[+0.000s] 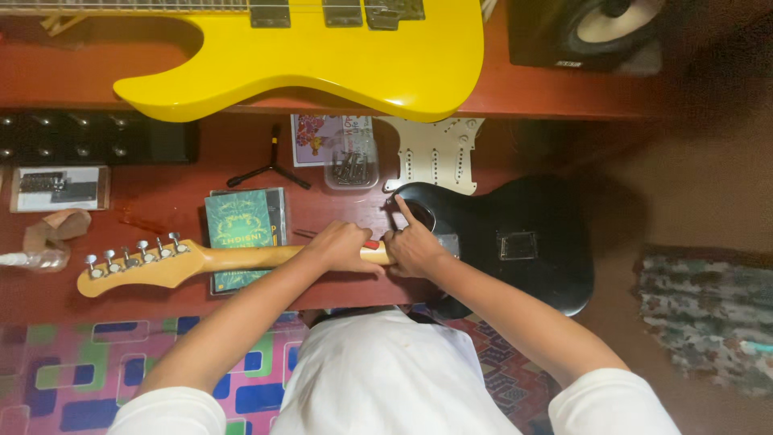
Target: The person attaches a guitar neck to a guitar body using a screwdriver and screws. They align the neck, insert screws, and tighten them to secure the neck to the body.
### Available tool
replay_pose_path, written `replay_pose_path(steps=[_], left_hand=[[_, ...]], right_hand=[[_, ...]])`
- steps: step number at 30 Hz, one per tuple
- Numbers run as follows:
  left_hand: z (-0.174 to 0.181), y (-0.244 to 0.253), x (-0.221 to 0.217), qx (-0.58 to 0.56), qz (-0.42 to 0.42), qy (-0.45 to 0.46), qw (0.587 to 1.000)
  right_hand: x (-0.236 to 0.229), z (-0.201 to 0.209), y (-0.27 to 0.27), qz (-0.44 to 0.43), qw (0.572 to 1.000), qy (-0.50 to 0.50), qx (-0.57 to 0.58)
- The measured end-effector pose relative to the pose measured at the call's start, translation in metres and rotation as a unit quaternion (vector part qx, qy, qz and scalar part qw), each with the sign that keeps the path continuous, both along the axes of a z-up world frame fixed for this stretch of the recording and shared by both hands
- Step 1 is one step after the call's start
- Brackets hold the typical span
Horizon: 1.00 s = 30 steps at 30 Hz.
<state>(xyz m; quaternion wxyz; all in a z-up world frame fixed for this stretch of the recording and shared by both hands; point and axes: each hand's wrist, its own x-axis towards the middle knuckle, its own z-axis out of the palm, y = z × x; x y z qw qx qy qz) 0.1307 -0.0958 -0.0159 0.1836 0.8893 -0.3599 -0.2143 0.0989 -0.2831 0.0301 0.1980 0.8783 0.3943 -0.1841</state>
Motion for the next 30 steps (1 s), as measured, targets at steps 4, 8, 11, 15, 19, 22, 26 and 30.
replay_pose_path(steps=[4, 8, 11, 15, 19, 22, 26, 30], left_hand=[[0.007, 0.011, -0.001, 0.003, 0.006, 0.005, 1.000], [0.013, 0.018, -0.004, 0.012, -0.002, 0.021, 1.000], [0.014, 0.021, -0.004, 0.022, -0.006, 0.023, 0.999], [0.026, 0.021, -0.001, 0.030, -0.010, 0.037, 0.999], [0.022, 0.019, 0.004, 0.038, -0.006, 0.038, 0.999], [0.024, 0.019, 0.006, 0.040, 0.000, 0.041, 0.998], [0.013, 0.020, 0.007, 0.043, 0.004, 0.020, 0.999], [0.012, 0.019, 0.004, 0.042, 0.012, 0.017, 0.999]], right_hand=[[-0.002, 0.005, 0.005, 0.010, 1.000, -0.004, 0.006], [-0.001, -0.027, -0.007, 0.008, 0.993, -0.032, 0.110], [0.014, -0.039, -0.033, 0.008, 0.956, -0.089, 0.281], [0.048, -0.041, -0.080, -0.230, 0.897, -0.219, 0.308], [0.067, -0.043, -0.102, -0.355, 0.893, -0.104, 0.256], [0.072, -0.040, -0.099, -0.396, 0.880, -0.057, 0.257], [0.063, -0.034, -0.086, -0.403, 0.875, -0.070, 0.258], [0.068, -0.048, -0.089, -0.428, 0.864, -0.071, 0.256]])
